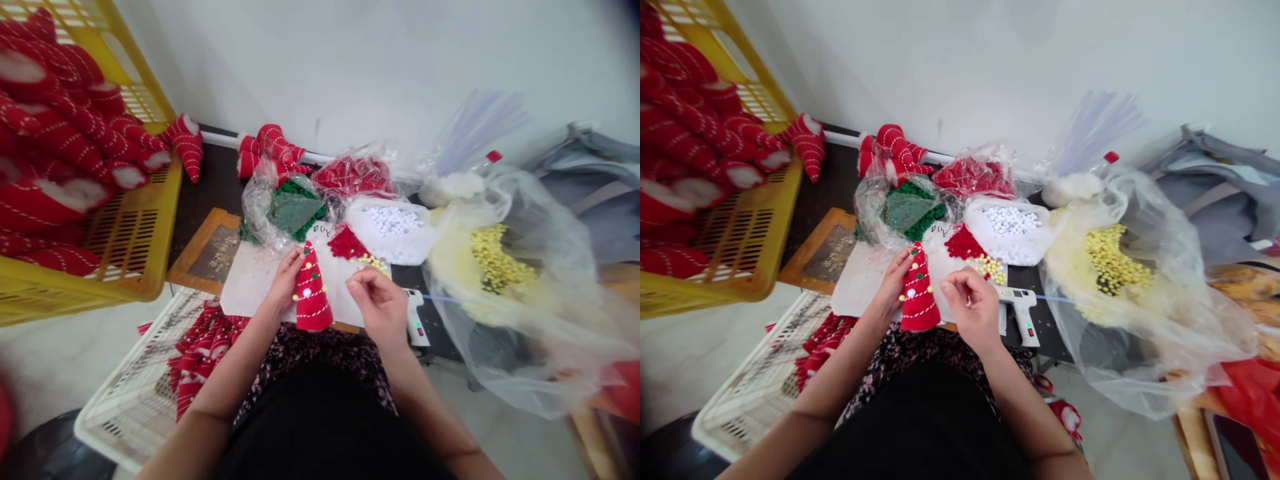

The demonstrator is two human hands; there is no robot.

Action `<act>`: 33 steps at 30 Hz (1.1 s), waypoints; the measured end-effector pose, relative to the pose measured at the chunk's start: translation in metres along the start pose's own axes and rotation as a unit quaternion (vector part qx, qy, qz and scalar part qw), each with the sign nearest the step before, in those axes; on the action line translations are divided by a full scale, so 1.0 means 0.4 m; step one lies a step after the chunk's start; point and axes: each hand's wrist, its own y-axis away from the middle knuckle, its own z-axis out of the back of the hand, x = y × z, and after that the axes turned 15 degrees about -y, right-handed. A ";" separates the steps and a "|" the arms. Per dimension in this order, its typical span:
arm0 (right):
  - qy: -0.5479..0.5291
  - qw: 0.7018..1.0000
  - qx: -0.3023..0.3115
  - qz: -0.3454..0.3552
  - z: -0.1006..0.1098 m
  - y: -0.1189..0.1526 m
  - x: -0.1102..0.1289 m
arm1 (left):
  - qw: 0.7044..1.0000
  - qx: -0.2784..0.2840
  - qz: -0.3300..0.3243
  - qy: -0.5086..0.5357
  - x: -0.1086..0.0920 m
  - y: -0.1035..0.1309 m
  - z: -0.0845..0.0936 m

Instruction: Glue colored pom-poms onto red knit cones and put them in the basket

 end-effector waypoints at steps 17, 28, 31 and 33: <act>-0.038 0.996 0.015 -0.084 0.082 -0.065 0.022 | 1.000 0.012 0.006 -0.004 -0.001 0.003 0.002; 0.142 0.978 0.118 -0.091 -0.033 -0.143 -0.094 | 0.999 0.039 -0.008 0.007 -0.003 0.004 -0.003; 0.009 0.992 0.085 -0.092 -0.008 -0.140 -0.074 | 0.999 0.042 -0.006 0.011 -0.002 0.004 -0.003; -0.114 0.988 0.057 -0.084 0.017 -0.138 -0.054 | 0.999 0.039 -0.001 0.016 -0.001 0.004 -0.002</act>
